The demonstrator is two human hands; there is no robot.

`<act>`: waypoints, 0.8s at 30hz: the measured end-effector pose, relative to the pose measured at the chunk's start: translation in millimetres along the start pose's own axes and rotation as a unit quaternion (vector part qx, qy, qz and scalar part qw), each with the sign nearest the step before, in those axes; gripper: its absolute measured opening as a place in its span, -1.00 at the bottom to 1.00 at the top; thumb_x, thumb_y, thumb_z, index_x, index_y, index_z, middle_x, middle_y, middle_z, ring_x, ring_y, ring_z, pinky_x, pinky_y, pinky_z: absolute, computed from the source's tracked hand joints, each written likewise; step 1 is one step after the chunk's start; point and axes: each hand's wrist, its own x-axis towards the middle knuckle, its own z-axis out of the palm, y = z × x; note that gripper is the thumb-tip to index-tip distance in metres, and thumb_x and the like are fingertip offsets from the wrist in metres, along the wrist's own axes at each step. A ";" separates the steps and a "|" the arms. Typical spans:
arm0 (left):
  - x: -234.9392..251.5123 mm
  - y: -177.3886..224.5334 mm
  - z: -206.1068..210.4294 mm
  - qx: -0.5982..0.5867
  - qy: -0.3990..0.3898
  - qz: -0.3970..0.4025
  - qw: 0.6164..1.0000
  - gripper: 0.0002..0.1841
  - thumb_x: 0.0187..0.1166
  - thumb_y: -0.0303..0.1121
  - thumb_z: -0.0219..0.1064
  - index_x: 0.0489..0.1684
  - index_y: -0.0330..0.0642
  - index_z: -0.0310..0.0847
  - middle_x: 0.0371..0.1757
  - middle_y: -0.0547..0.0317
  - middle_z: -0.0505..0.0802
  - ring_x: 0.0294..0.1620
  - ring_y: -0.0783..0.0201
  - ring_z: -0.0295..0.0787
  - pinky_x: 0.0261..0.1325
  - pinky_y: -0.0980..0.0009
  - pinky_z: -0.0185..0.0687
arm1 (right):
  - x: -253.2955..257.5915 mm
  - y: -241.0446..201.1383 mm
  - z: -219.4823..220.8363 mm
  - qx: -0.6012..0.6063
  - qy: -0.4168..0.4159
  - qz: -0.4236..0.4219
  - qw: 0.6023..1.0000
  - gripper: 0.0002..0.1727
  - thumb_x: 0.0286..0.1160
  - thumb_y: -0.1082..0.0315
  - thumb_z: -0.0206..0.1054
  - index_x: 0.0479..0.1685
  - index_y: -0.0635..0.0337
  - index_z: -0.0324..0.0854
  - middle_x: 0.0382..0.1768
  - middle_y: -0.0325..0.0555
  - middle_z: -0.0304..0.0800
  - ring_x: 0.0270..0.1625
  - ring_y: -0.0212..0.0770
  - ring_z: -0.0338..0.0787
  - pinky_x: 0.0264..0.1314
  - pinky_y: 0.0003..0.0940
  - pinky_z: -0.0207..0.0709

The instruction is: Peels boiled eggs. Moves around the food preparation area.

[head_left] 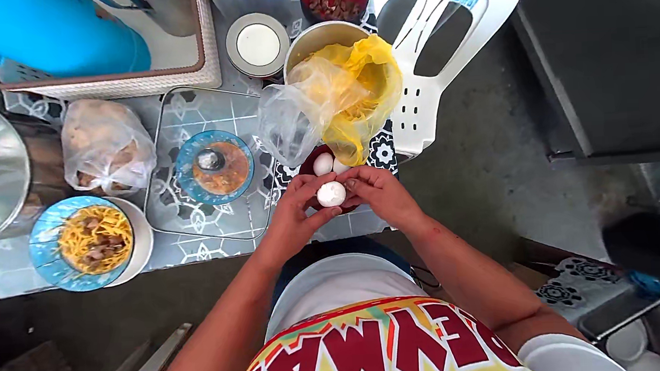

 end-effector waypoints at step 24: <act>-26.4 -20.2 -13.4 0.077 -0.011 0.017 0.997 -0.38 0.40 -0.33 0.60 0.47 -0.34 0.56 0.24 -0.11 0.78 0.09 0.23 0.86 0.21 0.31 0.81 | -21.7 4.7 44.0 -0.122 0.043 -0.056 0.990 -0.77 0.50 0.35 0.49 0.07 0.18 0.77 -0.21 -0.19 0.89 -0.34 -0.38 0.82 -0.25 -0.46 0.75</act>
